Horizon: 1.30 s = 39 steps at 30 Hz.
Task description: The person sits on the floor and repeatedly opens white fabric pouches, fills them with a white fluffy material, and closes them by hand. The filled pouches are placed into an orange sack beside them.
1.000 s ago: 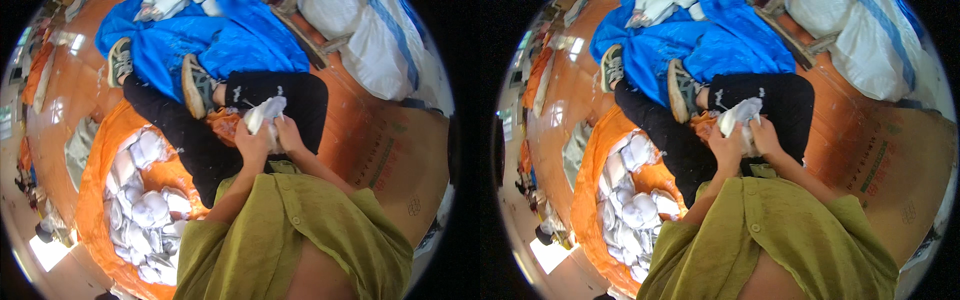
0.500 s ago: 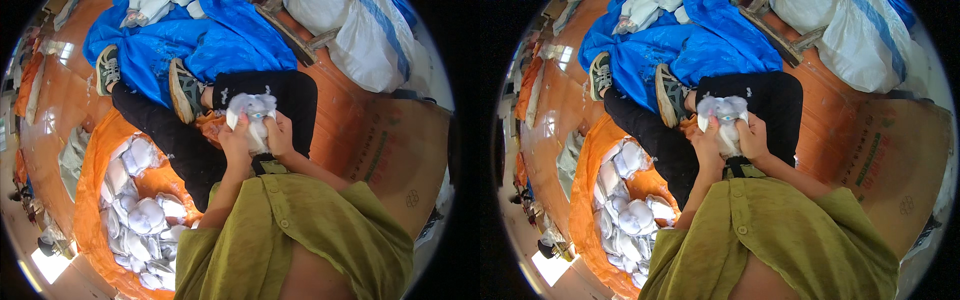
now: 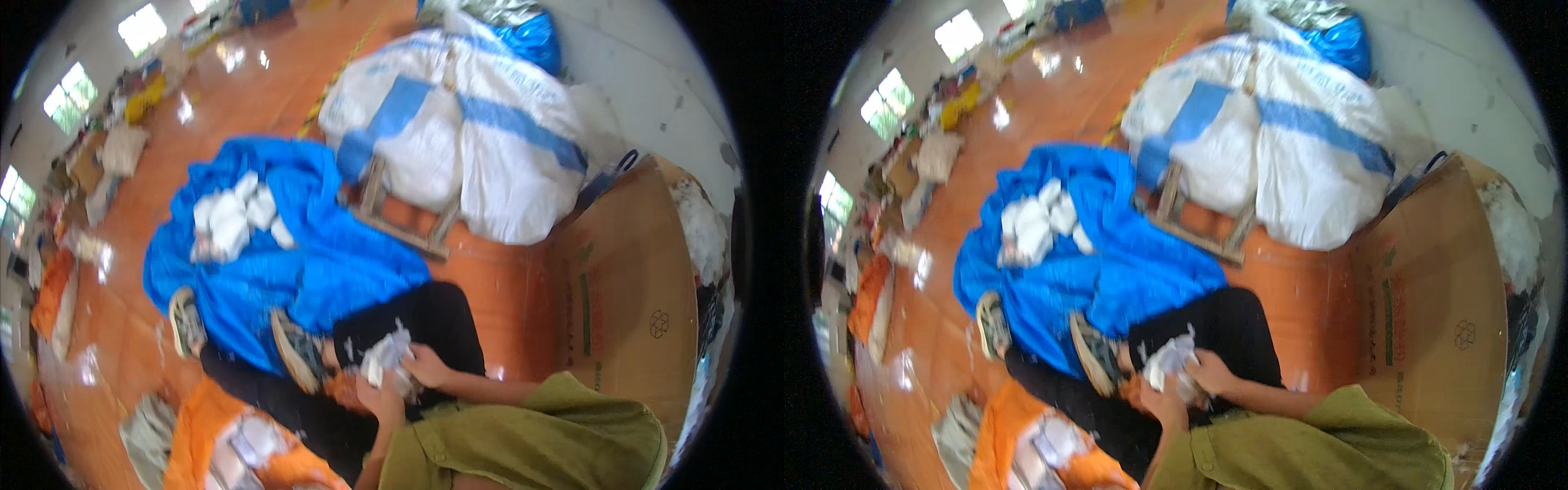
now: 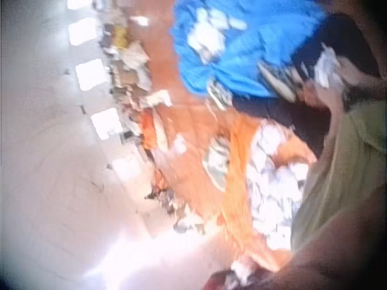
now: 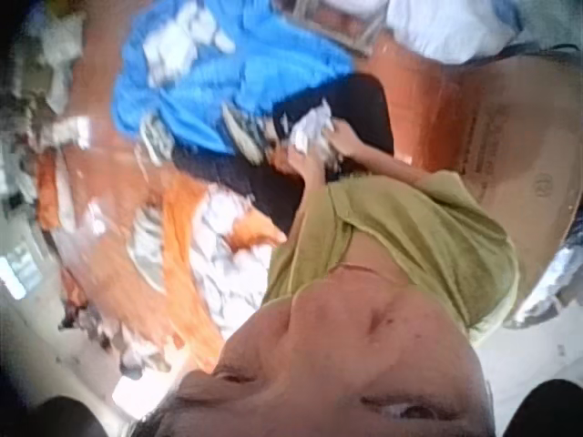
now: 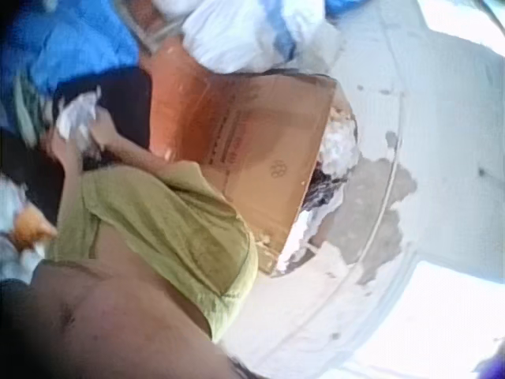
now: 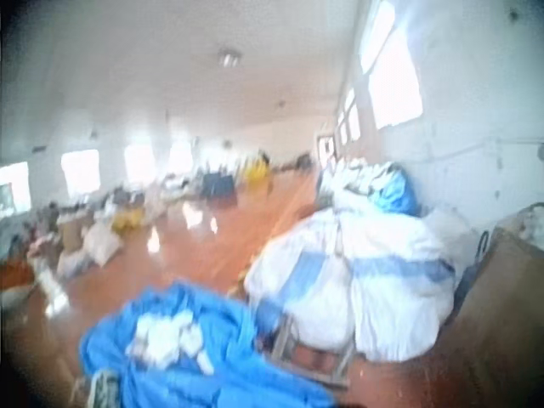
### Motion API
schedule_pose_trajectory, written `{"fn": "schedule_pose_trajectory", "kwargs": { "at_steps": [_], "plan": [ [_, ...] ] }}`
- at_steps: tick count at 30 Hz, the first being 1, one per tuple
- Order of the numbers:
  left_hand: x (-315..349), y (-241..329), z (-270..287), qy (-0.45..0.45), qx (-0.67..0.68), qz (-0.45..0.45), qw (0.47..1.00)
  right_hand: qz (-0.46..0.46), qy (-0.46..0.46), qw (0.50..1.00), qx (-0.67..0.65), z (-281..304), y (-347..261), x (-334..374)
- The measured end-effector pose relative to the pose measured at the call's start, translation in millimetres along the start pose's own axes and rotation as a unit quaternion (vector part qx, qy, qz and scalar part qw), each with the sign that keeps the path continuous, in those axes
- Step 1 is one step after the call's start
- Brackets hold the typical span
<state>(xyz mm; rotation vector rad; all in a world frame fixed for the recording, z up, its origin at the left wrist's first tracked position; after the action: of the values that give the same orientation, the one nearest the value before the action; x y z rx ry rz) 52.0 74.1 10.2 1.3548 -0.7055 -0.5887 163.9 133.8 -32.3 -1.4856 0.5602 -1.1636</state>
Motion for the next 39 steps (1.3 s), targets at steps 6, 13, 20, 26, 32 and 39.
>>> {"fn": "schedule_pose_trajectory", "kwargs": {
  "at_steps": [6, 13, 20, 26, 32, 39],
  "plan": [
    [-4, 33, -12, -0.021, -0.067, -0.091, 0.993, 0.075, 0.019, 0.993, -0.091, 9, -17, 7],
    [-2, 57, -15, -0.057, 0.090, -0.051, 0.993, 0.122, 0.057, 0.968, -0.211, 9, -66, 29],
    [-1, 89, -8, -0.069, 0.318, 0.210, 0.922, 0.226, 0.067, 0.956, -0.173, 6, -109, 43],
    [-7, 6, 0, -0.212, 0.397, 0.355, 0.819, 0.312, 0.112, 0.943, 0.036, 9, -104, 34],
    [3, 28, -3, -0.100, 0.390, 0.242, 0.883, 0.165, 0.051, 0.983, 0.066, 8, -88, 25],
    [5, 39, -6, -0.019, 0.183, -0.007, 0.983, 0.219, 0.143, 0.965, 0.019, 5, -87, 16]
  ]
}}
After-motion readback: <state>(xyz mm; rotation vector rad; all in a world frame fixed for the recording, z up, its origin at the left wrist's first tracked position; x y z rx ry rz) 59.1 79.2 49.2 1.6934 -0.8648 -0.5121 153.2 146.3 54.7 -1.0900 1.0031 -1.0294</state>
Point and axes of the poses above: each hand's wrist, its own x-axis away from the middle knuckle, its own z-axis out of the back of the hand, y = z × x, the point moved 2 cm from there along -x, towards the middle knuckle, and after that the axes turned 1 degree about -y, right-handed, at the moved point
